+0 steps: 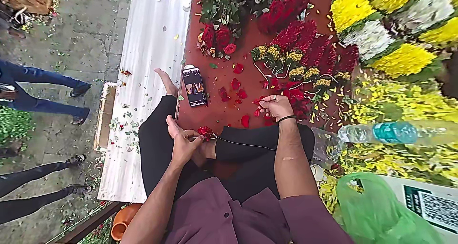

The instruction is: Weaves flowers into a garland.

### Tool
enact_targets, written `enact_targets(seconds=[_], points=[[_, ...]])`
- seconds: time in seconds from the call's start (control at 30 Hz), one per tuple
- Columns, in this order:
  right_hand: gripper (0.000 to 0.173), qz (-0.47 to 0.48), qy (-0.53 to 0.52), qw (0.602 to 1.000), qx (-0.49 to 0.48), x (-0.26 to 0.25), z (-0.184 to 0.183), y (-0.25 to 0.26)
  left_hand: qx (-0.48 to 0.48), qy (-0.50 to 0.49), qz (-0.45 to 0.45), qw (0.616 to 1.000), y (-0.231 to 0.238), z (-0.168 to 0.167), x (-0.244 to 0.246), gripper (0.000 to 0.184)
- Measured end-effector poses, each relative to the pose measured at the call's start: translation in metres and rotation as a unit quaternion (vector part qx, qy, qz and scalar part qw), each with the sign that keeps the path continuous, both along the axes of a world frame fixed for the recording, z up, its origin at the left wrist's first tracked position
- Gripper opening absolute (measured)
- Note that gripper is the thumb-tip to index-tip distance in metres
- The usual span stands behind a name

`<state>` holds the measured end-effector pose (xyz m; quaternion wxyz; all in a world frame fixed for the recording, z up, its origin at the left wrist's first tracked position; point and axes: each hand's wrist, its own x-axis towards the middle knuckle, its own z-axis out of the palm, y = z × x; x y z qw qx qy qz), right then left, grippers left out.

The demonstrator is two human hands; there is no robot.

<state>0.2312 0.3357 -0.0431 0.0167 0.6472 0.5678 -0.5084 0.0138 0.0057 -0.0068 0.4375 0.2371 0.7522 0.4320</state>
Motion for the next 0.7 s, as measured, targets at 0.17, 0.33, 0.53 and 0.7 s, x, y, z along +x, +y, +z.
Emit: enact_targets(seconds=[0.17, 0.33, 0.53, 0.7], points=[[0.037, -0.081, 0.050, 0.992, -0.083, -0.0058, 0.0030, 0.0001, -0.003, 0.002, 0.003, 1.000, 0.0000, 0.0007, -0.0005, 0.010], [0.023, -0.078, 0.103, 0.985, -0.113, -0.0011, -0.0013, 0.0023, -0.001, 0.006, 0.001, 1.000, -0.0009, 0.0001, -0.0001, 0.011], [0.030, -0.005, 0.064, 0.996, -0.056, -0.0013, 0.0025, -0.0019, -0.007, 0.003, 0.003, 1.000, -0.0005, 0.0013, -0.0001, 0.010], [0.030, -0.004, 0.051, 0.998, -0.024, 0.0018, 0.0001, -0.0007, -0.012, 0.001, 0.002, 1.000, 0.0010, 0.0023, 0.0001, 0.010]])
